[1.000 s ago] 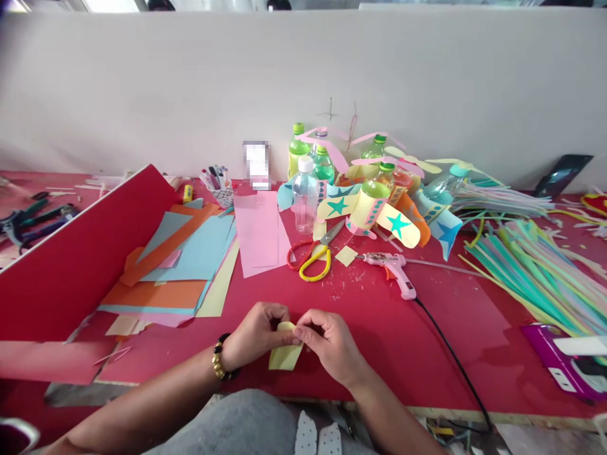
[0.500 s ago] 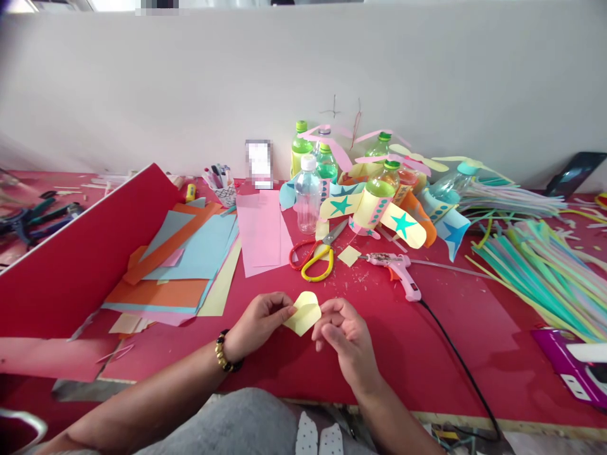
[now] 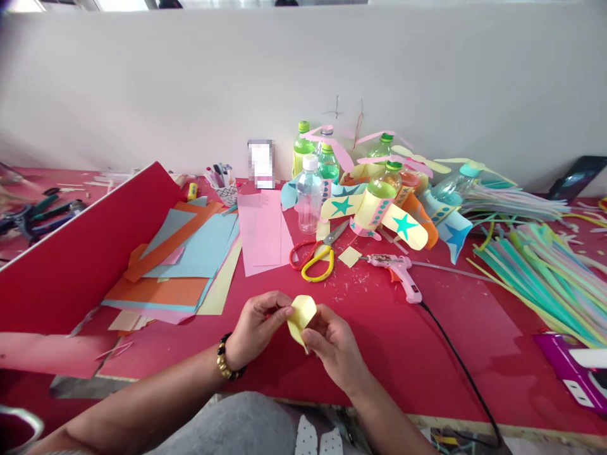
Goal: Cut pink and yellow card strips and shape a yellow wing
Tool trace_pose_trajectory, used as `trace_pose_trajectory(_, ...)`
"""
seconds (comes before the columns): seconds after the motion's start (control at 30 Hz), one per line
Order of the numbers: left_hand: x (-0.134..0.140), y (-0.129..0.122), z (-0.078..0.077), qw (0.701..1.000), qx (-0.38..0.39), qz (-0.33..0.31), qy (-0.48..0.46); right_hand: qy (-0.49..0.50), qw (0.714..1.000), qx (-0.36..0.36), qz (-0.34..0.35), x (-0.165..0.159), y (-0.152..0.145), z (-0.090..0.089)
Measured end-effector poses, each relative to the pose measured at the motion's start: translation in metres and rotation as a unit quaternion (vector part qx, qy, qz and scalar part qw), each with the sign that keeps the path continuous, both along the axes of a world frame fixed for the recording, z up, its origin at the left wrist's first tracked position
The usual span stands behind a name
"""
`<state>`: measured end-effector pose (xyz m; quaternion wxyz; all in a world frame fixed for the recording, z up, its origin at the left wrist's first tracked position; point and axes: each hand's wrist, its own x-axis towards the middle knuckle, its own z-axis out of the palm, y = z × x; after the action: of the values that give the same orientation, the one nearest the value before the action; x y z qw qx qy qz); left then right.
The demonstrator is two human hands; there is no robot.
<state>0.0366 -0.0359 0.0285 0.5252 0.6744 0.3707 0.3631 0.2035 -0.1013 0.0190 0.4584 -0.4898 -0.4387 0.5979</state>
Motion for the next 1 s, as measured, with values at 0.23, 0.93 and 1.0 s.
trace_pose_trajectory(0.23,0.004,-0.001,-0.003,0.994,-0.092,0.000,-0.057,-0.092,0.995,-0.009,-0.025,0.001,-0.002,-0.001)
trace_pose_trajectory(0.93,0.000,0.003,0.006,0.955,-0.237,-0.173,-0.041,-0.046,0.998,-0.047,0.008,0.011,0.002,0.006)
trace_pose_trajectory(1.0,0.000,0.002,0.007,0.959,-0.216,-0.183,-0.022,-0.090,0.995,-0.021,0.026,0.017,0.005,0.011)
